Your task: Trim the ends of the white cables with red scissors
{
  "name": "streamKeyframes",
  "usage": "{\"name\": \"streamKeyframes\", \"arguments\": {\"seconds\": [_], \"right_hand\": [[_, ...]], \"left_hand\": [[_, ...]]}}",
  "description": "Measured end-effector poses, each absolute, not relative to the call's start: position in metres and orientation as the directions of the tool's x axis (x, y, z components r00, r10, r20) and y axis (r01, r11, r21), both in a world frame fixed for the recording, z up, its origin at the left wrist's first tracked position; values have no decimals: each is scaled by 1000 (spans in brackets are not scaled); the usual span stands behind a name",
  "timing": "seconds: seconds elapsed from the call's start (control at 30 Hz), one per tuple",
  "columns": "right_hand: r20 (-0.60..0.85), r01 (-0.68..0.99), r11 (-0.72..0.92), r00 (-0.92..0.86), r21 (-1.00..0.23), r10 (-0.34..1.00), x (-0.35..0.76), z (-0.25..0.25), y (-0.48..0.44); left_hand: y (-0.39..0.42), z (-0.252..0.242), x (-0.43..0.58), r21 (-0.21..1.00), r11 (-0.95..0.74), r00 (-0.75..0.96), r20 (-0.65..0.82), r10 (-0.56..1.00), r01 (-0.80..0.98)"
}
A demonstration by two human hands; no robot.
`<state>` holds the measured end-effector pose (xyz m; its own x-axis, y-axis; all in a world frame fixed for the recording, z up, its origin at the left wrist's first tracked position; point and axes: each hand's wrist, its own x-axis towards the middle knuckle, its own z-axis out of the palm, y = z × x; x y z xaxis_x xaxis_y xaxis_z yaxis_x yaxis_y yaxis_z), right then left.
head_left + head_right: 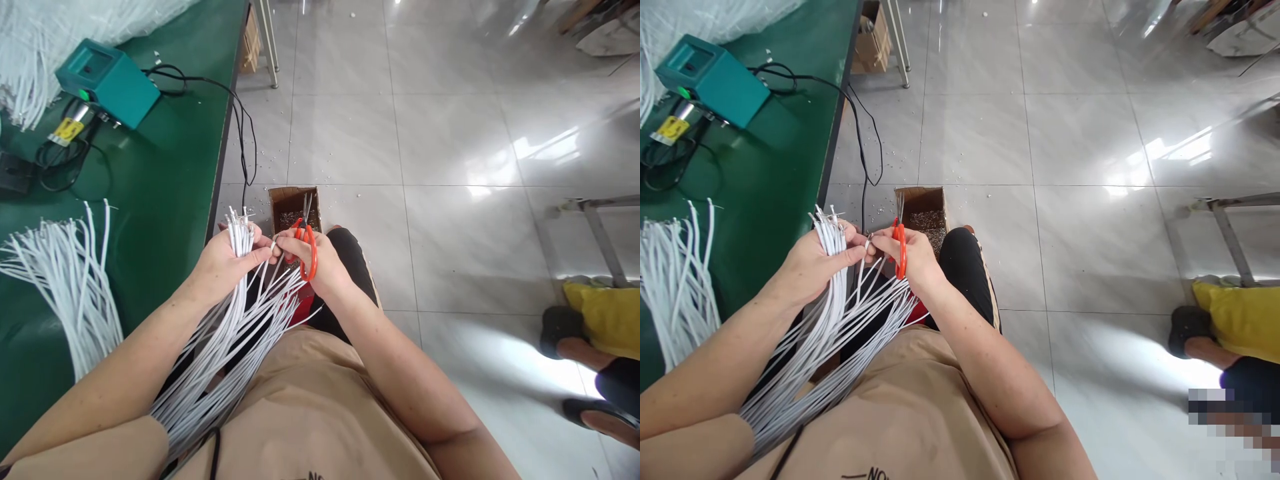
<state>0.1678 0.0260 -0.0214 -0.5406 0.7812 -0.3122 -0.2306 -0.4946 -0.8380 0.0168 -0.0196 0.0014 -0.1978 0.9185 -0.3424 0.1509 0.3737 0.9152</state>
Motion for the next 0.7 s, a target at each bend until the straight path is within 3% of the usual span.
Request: {"name": "streamKeyframes", "arguments": {"seconds": [0.07,0.2,0.37,0.57,0.7], "right_hand": [[-358,-202,-494,-473,-846,805,167,-22,26],[-397,-129,-453,-313,-882,863,169,-17,25],[-261,-22,-291,-380,-957,887,169,-22,22],[-214,266,-158,-197,-951,957,169,-43,31],[-23,234,9,-136,-972,990,172,-34,33]], "left_hand": [[-19,0,17,918,381,-207,-354,912,109],[-17,2,17,895,380,-321,-298,899,233],[-17,0,15,879,375,-318,-281,906,293],[-18,3,12,910,388,-209,-355,911,145],[-17,3,6,875,466,-143,-448,883,133]]}}
